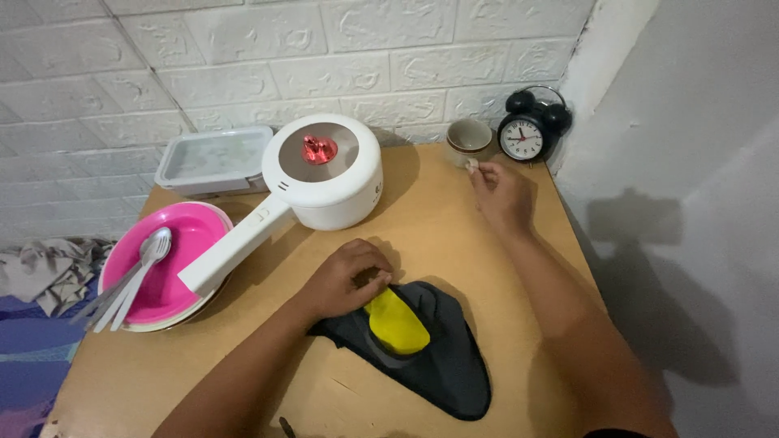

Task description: The person wipes a small ceramic cup and the interior of a white electric cooking pot with a yellow cloth on a wooden table. The person also moves a plastic container and a pink plate with utensils to the side before cleaning.

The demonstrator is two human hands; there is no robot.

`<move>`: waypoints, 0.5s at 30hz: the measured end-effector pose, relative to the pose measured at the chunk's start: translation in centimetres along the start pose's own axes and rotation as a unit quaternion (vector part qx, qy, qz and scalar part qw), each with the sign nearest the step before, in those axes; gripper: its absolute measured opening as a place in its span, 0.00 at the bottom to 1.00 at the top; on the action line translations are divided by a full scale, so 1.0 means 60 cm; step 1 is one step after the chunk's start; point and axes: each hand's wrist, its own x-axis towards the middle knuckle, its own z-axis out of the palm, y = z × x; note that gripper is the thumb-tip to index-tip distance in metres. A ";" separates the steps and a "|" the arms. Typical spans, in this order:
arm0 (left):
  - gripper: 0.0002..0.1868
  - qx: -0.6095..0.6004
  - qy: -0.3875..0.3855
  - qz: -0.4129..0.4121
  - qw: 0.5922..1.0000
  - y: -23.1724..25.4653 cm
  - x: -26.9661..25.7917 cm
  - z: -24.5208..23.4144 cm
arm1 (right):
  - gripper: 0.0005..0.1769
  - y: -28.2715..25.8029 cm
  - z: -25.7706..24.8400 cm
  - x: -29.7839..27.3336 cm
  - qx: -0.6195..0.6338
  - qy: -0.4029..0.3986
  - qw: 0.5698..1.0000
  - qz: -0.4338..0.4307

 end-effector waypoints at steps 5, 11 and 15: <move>0.06 0.003 0.000 0.001 1.000 0.000 0.001 -0.001 | 0.21 -0.001 0.002 -0.003 -0.023 0.035 0.999 0.020; 0.06 0.019 0.000 0.017 1.000 -0.010 -0.004 0.003 | 0.11 -0.116 -0.019 -0.058 0.078 -0.173 0.954 -0.234; 0.10 0.041 -0.040 0.011 0.998 0.005 -0.007 -0.033 | 0.18 -0.233 -0.026 -0.161 -0.019 -0.477 0.852 -0.214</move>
